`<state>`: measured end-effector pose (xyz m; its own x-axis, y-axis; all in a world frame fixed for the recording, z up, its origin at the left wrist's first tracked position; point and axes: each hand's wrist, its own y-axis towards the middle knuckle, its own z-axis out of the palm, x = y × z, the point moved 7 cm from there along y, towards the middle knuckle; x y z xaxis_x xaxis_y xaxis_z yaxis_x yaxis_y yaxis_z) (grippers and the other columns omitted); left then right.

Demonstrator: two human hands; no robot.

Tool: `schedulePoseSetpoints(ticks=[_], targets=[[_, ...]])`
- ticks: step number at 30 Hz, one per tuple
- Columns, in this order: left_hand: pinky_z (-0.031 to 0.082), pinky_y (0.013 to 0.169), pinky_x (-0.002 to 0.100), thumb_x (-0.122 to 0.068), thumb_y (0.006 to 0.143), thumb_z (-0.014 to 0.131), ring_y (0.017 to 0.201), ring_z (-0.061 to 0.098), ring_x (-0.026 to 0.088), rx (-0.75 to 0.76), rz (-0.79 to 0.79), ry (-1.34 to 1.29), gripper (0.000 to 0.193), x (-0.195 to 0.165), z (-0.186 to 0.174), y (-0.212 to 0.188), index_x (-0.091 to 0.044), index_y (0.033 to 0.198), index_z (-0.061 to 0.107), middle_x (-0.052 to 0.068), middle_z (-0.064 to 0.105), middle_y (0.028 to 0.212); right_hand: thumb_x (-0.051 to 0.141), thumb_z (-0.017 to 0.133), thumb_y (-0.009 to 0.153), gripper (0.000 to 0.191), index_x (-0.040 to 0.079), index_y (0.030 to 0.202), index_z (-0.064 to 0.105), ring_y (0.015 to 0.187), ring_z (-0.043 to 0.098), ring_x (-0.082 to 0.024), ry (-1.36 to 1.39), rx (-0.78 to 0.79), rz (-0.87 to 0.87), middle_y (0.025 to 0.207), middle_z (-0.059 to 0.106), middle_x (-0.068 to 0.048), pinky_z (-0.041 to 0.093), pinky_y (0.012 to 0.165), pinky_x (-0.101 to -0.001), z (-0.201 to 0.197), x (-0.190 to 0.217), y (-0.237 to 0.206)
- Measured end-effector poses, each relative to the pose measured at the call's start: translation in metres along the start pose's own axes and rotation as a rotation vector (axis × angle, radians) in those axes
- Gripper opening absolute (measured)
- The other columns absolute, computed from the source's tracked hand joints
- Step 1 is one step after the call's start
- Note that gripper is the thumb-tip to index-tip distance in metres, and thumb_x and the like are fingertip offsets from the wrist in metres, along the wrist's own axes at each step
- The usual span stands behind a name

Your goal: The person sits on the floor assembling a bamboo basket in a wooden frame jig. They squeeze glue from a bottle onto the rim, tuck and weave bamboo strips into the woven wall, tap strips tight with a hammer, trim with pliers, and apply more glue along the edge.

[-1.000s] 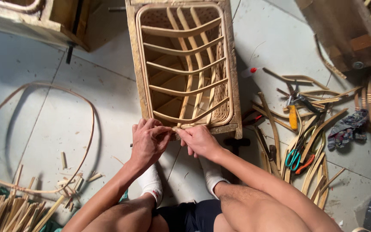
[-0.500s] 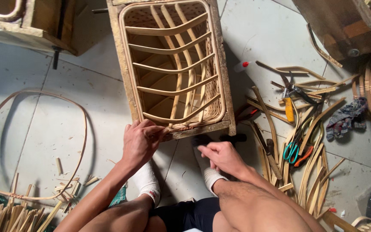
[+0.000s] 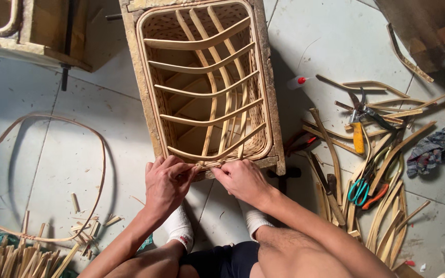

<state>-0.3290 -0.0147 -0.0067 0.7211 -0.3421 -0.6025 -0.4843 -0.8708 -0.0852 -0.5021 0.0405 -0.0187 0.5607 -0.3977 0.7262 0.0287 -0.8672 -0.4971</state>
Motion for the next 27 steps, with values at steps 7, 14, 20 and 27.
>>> schedulePoseSetpoints(ticks=[7, 14, 20, 27], targets=[[0.037, 0.072, 0.038, -0.032, 0.082, 0.08, 0.079, 0.057, 0.02, 0.009, 0.029, -0.001, 0.017, -0.004, -0.004, 0.001, -0.016, 0.088, 0.082, -0.003, 0.068, 0.082, 0.03, 0.061, 0.096, 0.047, 0.003, 0.058, 0.071, 0.039, 0.065, -0.019, -0.016, -0.014, 0.037, 0.046, 0.064, -0.01, 0.057, 0.049, -0.0327, 0.0, 0.005, 0.004], [0.04, 0.075, 0.04, -0.034, 0.079, 0.083, 0.08, 0.059, 0.023, -0.027, 0.068, 0.001, 0.022, -0.012, 0.0, 0.003, -0.013, 0.077, 0.077, 0.001, 0.068, 0.084, 0.026, 0.056, 0.093, 0.045, 0.0, 0.059, 0.069, 0.038, 0.066, -0.018, 0.146, 0.091, 0.155, 0.047, 0.065, -0.009, 0.056, 0.043, -0.0309, 0.013, 0.001, 0.003], [0.041, 0.077, 0.04, -0.036, 0.076, 0.084, 0.079, 0.061, 0.023, -0.046, 0.046, -0.038, 0.023, -0.015, -0.005, 0.002, -0.013, 0.075, 0.078, 0.0, 0.069, 0.079, 0.03, 0.055, 0.098, 0.046, -0.002, 0.069, 0.07, 0.039, 0.064, -0.015, 0.3, 0.153, 0.192, 0.05, 0.065, -0.009, 0.054, 0.038, -0.0297, 0.021, -0.011, -0.002], [0.043, 0.078, 0.04, -0.036, 0.076, 0.085, 0.081, 0.061, 0.025, -0.001, -0.017, -0.011, 0.023, -0.011, -0.006, 0.004, -0.013, 0.079, 0.081, 0.002, 0.071, 0.082, 0.033, 0.066, 0.098, 0.043, -0.001, 0.073, 0.075, 0.036, 0.051, -0.009, 0.401, -0.113, 0.14, 0.044, 0.057, -0.004, 0.037, 0.036, -0.0258, -0.016, -0.066, -0.049]])
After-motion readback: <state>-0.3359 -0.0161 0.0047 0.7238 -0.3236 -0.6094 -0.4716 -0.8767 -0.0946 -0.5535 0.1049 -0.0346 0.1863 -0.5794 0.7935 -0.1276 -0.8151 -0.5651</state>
